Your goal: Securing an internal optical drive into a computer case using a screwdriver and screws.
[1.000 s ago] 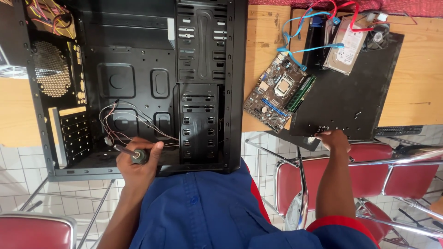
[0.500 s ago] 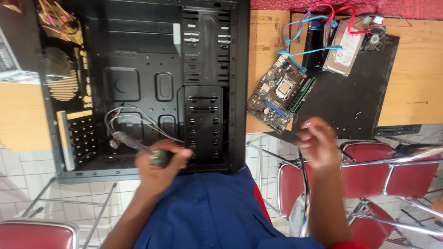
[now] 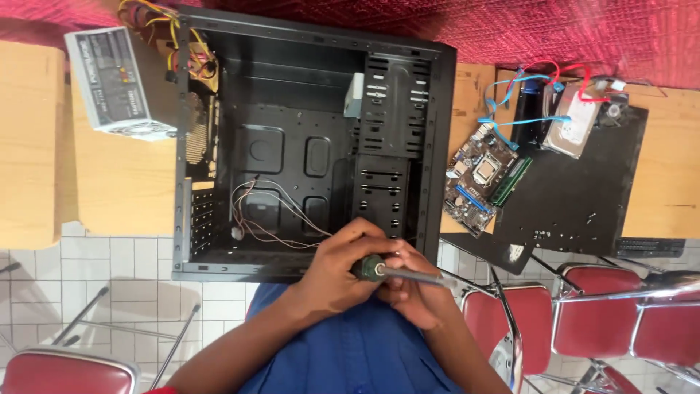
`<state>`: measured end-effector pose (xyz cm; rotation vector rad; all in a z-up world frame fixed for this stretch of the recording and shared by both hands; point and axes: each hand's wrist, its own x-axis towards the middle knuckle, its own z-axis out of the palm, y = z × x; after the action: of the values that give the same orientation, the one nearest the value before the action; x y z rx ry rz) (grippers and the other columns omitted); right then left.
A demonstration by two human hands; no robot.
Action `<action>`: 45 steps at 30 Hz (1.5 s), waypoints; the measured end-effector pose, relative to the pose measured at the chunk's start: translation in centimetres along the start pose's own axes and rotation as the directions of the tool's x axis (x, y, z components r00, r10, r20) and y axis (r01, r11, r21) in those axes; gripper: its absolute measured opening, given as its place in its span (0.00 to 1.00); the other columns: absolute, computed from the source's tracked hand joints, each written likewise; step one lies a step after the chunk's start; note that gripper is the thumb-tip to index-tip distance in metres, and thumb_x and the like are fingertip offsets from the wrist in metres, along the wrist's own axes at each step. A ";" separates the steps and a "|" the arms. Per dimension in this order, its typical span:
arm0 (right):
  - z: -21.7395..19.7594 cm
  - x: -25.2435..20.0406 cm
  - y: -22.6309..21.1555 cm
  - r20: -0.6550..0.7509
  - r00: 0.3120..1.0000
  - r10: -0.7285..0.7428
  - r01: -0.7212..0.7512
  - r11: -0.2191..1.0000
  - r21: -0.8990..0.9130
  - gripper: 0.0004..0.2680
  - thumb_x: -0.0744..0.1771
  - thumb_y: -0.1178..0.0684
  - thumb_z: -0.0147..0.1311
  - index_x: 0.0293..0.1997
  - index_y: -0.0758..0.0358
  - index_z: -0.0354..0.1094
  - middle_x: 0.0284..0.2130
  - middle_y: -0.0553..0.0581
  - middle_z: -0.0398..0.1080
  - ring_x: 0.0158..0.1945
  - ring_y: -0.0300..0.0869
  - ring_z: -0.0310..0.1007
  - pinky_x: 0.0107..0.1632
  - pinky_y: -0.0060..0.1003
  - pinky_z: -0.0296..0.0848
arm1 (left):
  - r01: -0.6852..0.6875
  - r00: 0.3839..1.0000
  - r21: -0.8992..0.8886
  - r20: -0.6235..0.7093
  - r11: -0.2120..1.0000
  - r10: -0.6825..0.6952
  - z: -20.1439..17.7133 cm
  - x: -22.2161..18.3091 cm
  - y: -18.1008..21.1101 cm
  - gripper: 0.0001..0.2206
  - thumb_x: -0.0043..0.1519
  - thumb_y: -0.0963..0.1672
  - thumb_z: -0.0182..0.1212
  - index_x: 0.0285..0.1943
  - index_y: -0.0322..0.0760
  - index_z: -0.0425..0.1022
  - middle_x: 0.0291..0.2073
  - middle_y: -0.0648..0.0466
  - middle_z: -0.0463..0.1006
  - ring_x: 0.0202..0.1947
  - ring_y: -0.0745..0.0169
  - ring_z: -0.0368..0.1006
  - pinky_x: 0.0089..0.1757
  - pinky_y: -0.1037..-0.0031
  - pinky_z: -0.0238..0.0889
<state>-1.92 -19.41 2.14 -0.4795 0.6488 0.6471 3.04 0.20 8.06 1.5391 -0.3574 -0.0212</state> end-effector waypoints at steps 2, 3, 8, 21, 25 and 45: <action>1.4 0.3 0.5 -0.055 0.998 0.015 -0.015 1.000 0.001 0.03 0.69 0.54 0.53 0.44 0.54 0.64 0.26 0.46 0.65 0.24 0.31 0.64 0.21 0.22 0.58 | -0.023 1.000 -0.003 0.020 1.000 0.023 -0.9 -0.4 -0.8 0.09 0.62 0.40 0.65 0.51 0.33 0.80 0.41 0.49 0.74 0.38 0.60 0.75 0.42 0.75 0.72; 2.1 0.6 0.7 -0.106 0.994 0.028 -0.028 1.000 0.005 0.03 0.69 0.55 0.53 0.41 0.52 0.63 0.25 0.44 0.64 0.23 0.30 0.64 0.20 0.22 0.55 | -0.048 0.998 -0.004 0.043 0.999 0.049 -1.3 -0.5 -1.2 0.09 0.60 0.37 0.63 0.49 0.31 0.79 0.41 0.48 0.73 0.39 0.58 0.75 0.42 0.73 0.72; 3.2 1.0 1.2 0.003 0.999 -0.035 0.035 0.999 -0.013 0.01 0.68 0.56 0.54 0.39 0.57 0.67 0.30 0.47 0.69 0.25 0.32 0.68 0.21 0.23 0.59 | -0.021 0.998 0.025 0.054 0.999 0.020 -2.6 -0.9 -1.8 0.08 0.61 0.38 0.62 0.48 0.31 0.78 0.39 0.49 0.74 0.38 0.59 0.74 0.41 0.73 0.70; 8.6 1.7 2.7 0.483 0.635 -0.603 0.517 -0.133 -0.846 0.13 0.66 0.47 0.61 0.50 0.65 0.76 0.49 0.59 0.73 0.56 0.46 0.73 0.62 0.43 0.72 | 0.281 0.957 0.218 0.009 0.935 -0.290 -2.9 -4.1 -7.9 0.04 0.47 0.41 0.60 0.24 0.40 0.69 0.19 0.58 0.71 0.21 0.64 0.65 0.27 0.69 0.57; 6.6 3.1 3.4 0.472 0.625 -0.622 0.572 -0.046 -0.819 0.13 0.63 0.50 0.69 0.49 0.66 0.78 0.45 0.59 0.78 0.56 0.50 0.76 0.58 0.43 0.73 | 0.380 0.924 0.132 0.005 0.916 -0.384 -2.8 -5.5 -11.0 0.09 0.50 0.43 0.72 0.25 0.34 0.76 0.19 0.44 0.77 0.24 0.44 0.76 0.26 0.61 0.62; 7.7 -1.6 -2.4 0.546 0.695 -0.467 0.339 -0.458 -0.822 0.12 0.67 0.47 0.59 0.54 0.55 0.77 0.39 0.56 0.79 0.44 0.55 0.81 0.46 0.46 0.79 | 0.251 0.868 -0.547 -0.238 0.799 -0.436 -7.4 -3.0 -8.3 0.12 0.55 0.32 0.69 0.48 0.17 0.81 0.30 0.36 0.84 0.30 0.55 0.82 0.37 0.70 0.78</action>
<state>1.84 -17.16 9.15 -2.3279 -0.3227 0.1263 3.66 7.71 -0.62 1.0362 0.2229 -0.1181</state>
